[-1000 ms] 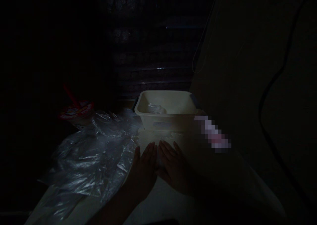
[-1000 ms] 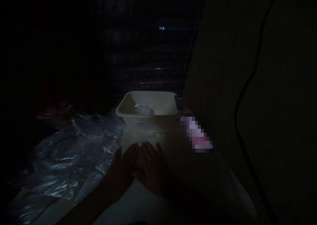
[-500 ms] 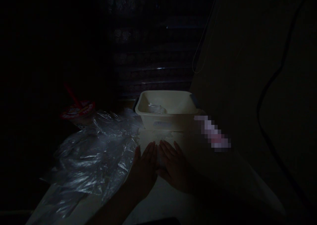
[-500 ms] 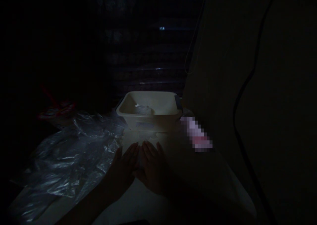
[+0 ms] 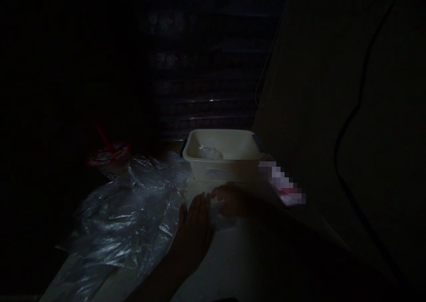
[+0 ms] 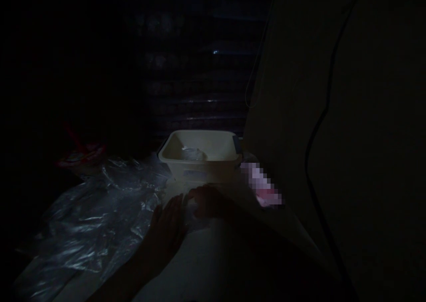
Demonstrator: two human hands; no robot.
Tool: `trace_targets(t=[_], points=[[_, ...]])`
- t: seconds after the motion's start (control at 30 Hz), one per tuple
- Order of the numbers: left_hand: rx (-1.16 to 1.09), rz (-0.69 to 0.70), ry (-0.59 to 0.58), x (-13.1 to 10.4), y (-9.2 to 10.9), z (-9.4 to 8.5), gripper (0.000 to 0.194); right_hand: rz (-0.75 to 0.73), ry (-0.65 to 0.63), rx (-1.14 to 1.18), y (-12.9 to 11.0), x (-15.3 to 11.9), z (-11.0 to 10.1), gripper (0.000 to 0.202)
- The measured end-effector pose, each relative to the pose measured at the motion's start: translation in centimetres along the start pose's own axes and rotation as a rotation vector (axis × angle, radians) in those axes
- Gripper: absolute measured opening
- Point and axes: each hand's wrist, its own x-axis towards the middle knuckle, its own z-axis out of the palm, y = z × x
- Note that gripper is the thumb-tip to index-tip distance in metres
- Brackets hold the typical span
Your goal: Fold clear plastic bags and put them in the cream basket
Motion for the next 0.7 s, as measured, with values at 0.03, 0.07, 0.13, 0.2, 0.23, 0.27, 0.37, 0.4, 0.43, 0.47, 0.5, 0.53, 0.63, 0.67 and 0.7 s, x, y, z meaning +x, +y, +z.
trace_targets(t=[0.03, 0.07, 0.13, 0.2, 0.23, 0.27, 0.37, 0.4, 0.43, 0.47, 0.5, 0.53, 0.63, 0.67, 0.7], points=[[-0.021, -0.004, -0.004, 0.0, -0.1, 0.1, 0.051, 0.006, -0.048, -0.034, -0.3, 0.3, -0.4, 0.046], [-0.049, -0.008, -0.010, 0.0, -0.1, 0.1, 0.051, 0.009, -0.087, -0.065, -0.6, 0.6, -0.8, 0.047], [-0.127, -0.025, -0.019, 0.0, -0.3, 0.1, 0.050, 0.027, -0.170, -0.107, -1.2, 0.8, -1.4, 0.044], [-0.239, -0.052, -0.011, 0.2, -0.5, -0.2, 0.049, 0.050, -0.257, -0.109, -1.4, 0.8, -1.7, 0.037], [-0.315, -0.074, -0.003, 0.4, -0.6, -0.5, 0.047, 0.060, -0.287, -0.099, -1.4, 0.8, -1.8, 0.032], [-0.409, -0.099, 0.002, 0.6, -0.7, -0.8, 0.046, 0.064, -0.303, -0.081, -1.3, 0.7, -1.8, 0.027], [-0.801, -0.210, 0.004, 1.4, -0.9, -1.7, 0.038, 0.043, -0.267, 0.082, -0.6, 0.5, -1.3, 0.016], [-0.946, -0.273, -0.002, 1.6, -0.9, -1.9, 0.036, 0.034, -0.250, 0.168, -0.2, 0.4, -1.1, 0.014], [-1.076, -0.347, -0.011, 1.7, -1.0, -2.0, 0.033, 0.025, -0.230, 0.260, 0.1, 0.3, -0.9, 0.013], [-1.176, -0.421, -0.023, 1.8, -1.0, -2.0, 0.029, 0.017, -0.211, 0.350, 0.4, 0.2, -0.8, 0.012], [-1.243, -0.486, -0.034, 1.9, -1.0, -2.0, 0.025, 0.013, -0.187, 0.431, 0.7, 0.1, -0.7, 0.012], [-1.282, -0.538, -0.041, 1.9, -1.0, -1.9, 0.021, 0.016, -0.166, 0.499, 0.8, -0.1, -0.6, 0.013], [-1.313, -0.606, -0.032, 1.9, -1.0, -1.9, 0.022, 0.082, -0.097, 0.661, 0.9, -0.5, -0.5, 0.017], [-1.323, -0.625, -0.021, 1.9, -1.0, -1.9, 0.022, 0.123, -0.075, 0.708, 0.8, -0.6, -0.5, 0.019], [-1.333, -0.646, -0.009, 1.9, -1.0, -1.9, 0.021, 0.166, -0.046, 0.748, 0.6, -0.7, -0.4, 0.021]])
